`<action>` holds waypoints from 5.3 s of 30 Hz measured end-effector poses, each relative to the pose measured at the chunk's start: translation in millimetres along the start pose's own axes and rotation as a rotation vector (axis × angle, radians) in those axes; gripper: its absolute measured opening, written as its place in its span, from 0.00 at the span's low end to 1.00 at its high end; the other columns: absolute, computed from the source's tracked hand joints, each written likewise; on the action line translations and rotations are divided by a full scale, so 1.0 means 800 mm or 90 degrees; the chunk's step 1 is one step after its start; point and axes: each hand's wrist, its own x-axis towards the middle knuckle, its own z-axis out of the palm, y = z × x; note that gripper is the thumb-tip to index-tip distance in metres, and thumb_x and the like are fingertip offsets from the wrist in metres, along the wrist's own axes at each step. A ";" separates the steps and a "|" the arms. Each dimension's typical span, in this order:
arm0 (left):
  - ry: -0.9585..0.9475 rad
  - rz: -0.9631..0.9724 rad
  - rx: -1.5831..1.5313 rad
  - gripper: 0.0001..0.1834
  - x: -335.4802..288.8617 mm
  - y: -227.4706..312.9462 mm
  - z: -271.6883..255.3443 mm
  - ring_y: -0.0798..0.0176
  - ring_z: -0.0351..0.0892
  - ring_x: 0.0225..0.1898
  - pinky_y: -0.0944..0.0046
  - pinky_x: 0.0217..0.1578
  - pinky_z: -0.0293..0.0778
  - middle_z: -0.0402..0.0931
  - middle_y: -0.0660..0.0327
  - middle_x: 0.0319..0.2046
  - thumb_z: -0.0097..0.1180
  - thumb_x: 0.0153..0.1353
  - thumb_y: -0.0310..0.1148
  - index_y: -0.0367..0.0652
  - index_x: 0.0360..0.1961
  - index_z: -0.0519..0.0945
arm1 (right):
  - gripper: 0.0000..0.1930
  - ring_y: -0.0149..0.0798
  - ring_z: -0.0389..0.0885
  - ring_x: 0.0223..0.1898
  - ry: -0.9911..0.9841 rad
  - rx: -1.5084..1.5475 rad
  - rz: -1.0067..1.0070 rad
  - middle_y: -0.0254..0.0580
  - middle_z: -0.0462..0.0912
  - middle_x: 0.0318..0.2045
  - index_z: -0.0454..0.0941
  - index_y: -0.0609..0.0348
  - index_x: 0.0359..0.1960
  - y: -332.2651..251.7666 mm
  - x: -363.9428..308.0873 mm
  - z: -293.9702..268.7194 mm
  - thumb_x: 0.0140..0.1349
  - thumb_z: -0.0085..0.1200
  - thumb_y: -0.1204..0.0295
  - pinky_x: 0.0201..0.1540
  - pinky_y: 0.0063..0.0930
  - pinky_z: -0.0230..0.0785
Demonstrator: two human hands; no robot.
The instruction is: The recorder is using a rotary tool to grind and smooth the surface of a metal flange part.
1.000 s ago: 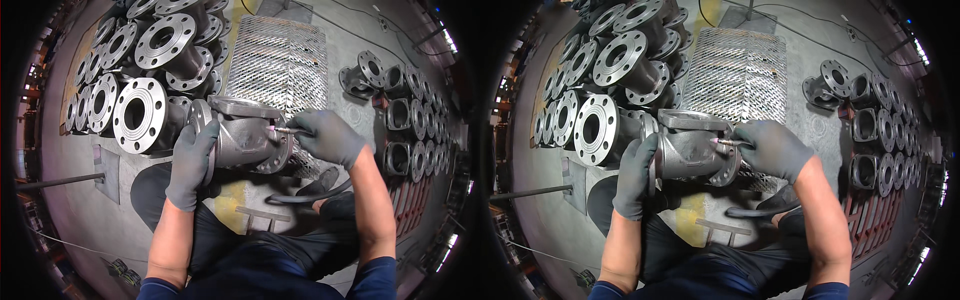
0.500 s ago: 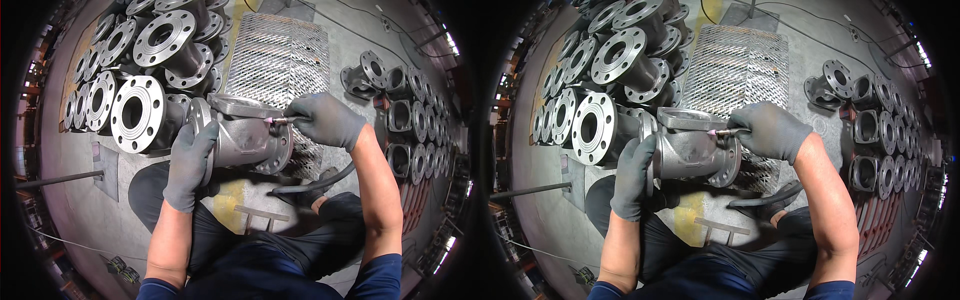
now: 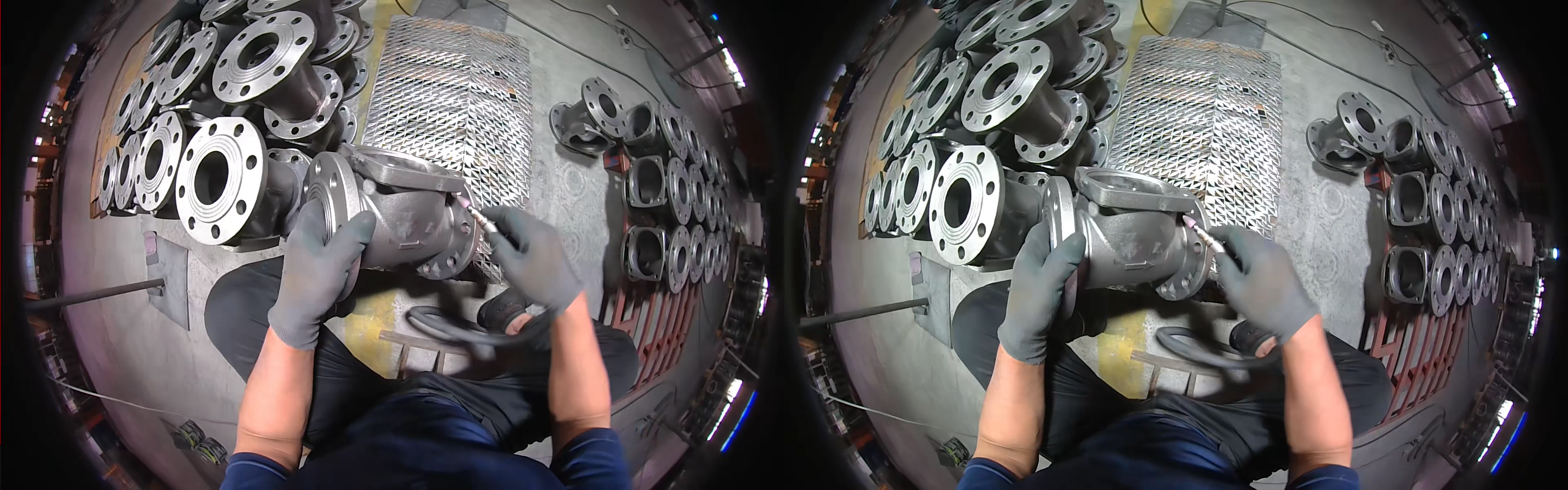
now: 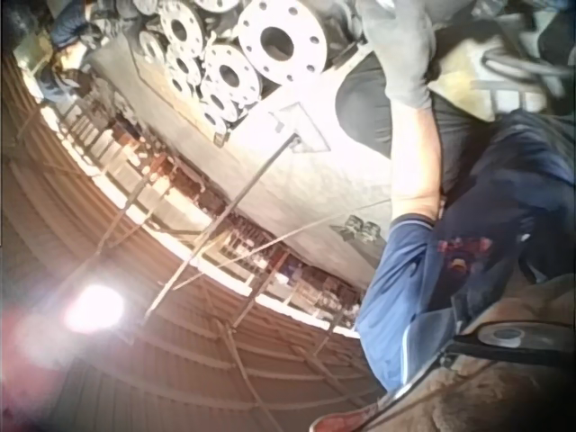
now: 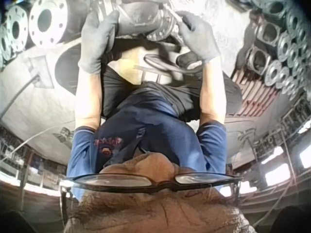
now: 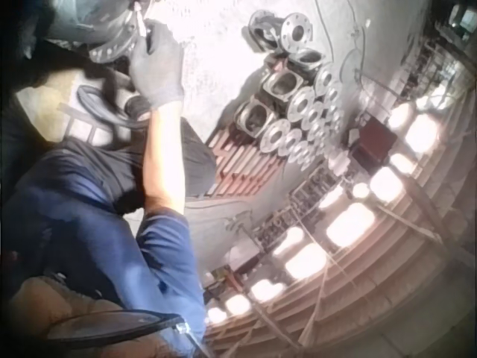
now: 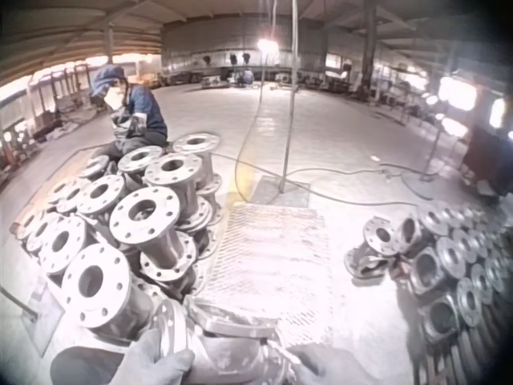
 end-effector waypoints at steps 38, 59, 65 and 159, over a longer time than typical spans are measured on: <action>-0.034 0.081 -0.008 0.34 -0.010 -0.003 0.015 0.73 0.83 0.43 0.70 0.42 0.79 0.84 0.59 0.50 0.69 0.69 0.27 0.28 0.72 0.69 | 0.33 0.69 0.84 0.45 0.184 0.032 -0.027 0.68 0.83 0.47 0.63 0.61 0.81 -0.037 -0.056 0.164 0.74 0.53 0.75 0.49 0.59 0.80; -0.088 0.166 0.160 0.51 -0.011 -0.017 -0.009 0.60 0.83 0.57 0.55 0.59 0.81 0.83 0.52 0.60 0.79 0.53 0.32 0.29 0.76 0.67 | 0.37 0.60 0.88 0.44 0.088 -0.048 -0.129 0.53 0.84 0.50 0.64 0.45 0.83 -0.027 -0.033 0.131 0.72 0.59 0.71 0.46 0.53 0.83; -0.127 0.198 0.384 0.61 -0.030 -0.027 -0.023 0.59 0.77 0.66 0.55 0.67 0.75 0.76 0.51 0.67 0.80 0.47 0.29 0.34 0.82 0.60 | 0.27 0.62 0.88 0.48 0.176 0.091 -0.135 0.60 0.87 0.52 0.75 0.56 0.74 -0.001 -0.049 0.113 0.74 0.58 0.73 0.48 0.51 0.83; -0.164 0.492 0.476 0.50 -0.126 -0.086 0.001 0.47 0.89 0.37 0.51 0.38 0.84 0.82 0.52 0.46 0.88 0.40 0.40 0.34 0.63 0.73 | 0.07 0.57 0.93 0.36 -0.336 -0.216 -0.287 0.52 0.92 0.34 0.91 0.59 0.38 -0.163 0.015 -0.017 0.62 0.63 0.73 0.39 0.48 0.86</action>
